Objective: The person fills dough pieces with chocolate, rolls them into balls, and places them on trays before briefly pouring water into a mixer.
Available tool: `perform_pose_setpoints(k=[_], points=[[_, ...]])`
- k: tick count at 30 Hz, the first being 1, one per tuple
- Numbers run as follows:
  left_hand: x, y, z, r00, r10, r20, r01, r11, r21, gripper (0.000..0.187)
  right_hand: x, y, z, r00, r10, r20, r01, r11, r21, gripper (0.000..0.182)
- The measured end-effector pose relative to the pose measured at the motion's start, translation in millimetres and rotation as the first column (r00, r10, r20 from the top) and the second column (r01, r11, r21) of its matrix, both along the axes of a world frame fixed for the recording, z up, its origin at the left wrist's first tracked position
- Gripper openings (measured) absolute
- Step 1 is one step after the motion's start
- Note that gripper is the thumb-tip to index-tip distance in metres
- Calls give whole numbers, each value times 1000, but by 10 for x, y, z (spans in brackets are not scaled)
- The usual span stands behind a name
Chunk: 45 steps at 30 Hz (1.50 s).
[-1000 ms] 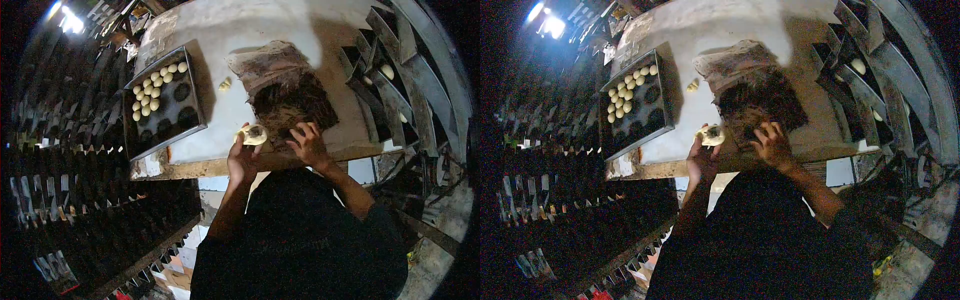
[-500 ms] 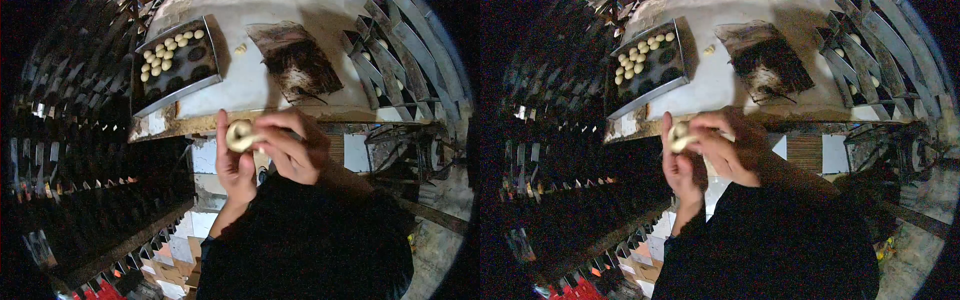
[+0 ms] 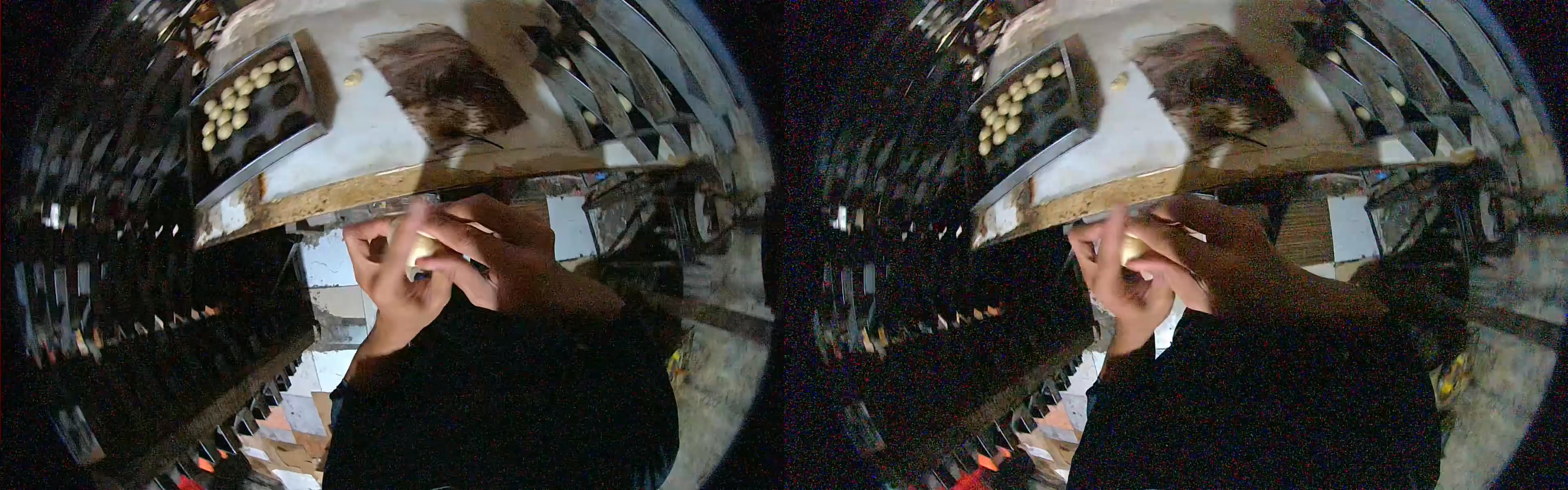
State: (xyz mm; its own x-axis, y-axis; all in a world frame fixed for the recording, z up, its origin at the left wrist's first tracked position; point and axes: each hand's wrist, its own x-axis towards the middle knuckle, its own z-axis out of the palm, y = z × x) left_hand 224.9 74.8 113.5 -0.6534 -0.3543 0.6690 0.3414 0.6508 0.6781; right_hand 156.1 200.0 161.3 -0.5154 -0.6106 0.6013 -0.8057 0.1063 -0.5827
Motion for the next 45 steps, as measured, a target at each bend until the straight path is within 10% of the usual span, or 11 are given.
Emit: perform_pose_setpoints(k=[6, 9, 14, 16, 19, 22, 25, 26, 33, 40, 45], points=[[-614, 673, -129, 674, -548, -495, 671, 176, 720, 31, -675, 886, 169, 995, -18, 96, 34, 985, -169, 36], [-1108, 1058, 86, 793, -572, -208, 605, 700, 380, 48, -949, 1447, 220, 818, 103, 566, 5, 982, -186, 28], [-1907, 1997, 421, 807, -421, -414, 566, 751, 339, 52, -1398, 2095, 351, 922, -201, -330, 99, 948, -302, 25], [-2077, 2342, 564, 818, -407, -406, 561, 719, 410, 75, -1542, 2464, 585, 713, 212, 668, 34, 941, -336, 26], [-2480, 2593, 742, 675, -617, -404, 731, 632, 256, 79, -1719, 2946, 533, 997, 5, -82, -27, 964, -266, 28], [-2871, 2768, 1106, 398, -821, -410, 896, 444, -18, 35, -1962, 3063, 691, 997, 42, -68, -54, 982, -183, 31], [-2988, 2866, 1176, 565, -701, -435, 790, 611, 41, 32, -2009, 3371, 1037, 960, -187, -208, 216, 968, 129, 35], [-2851, 2903, 1353, 832, -554, -30, 552, 823, 131, 29, -1949, 3415, 977, 913, -353, -206, 363, 932, 12, 34], [-3147, 3387, 1336, 365, -930, 30, 918, 365, 153, 28, -2073, 3500, 1613, 579, -20, -815, 403, 876, 265, 35], [-3132, 3071, 1935, 319, -944, 84, 925, 330, 187, 50, -2491, 3904, 2608, 839, -348, -419, 406, 912, 54, 29], [-3149, 2786, 1773, 353, -928, -119, 918, 318, 237, 37, -3655, 3908, 2924, 887, -391, -246, 461, 720, 518, 44]])
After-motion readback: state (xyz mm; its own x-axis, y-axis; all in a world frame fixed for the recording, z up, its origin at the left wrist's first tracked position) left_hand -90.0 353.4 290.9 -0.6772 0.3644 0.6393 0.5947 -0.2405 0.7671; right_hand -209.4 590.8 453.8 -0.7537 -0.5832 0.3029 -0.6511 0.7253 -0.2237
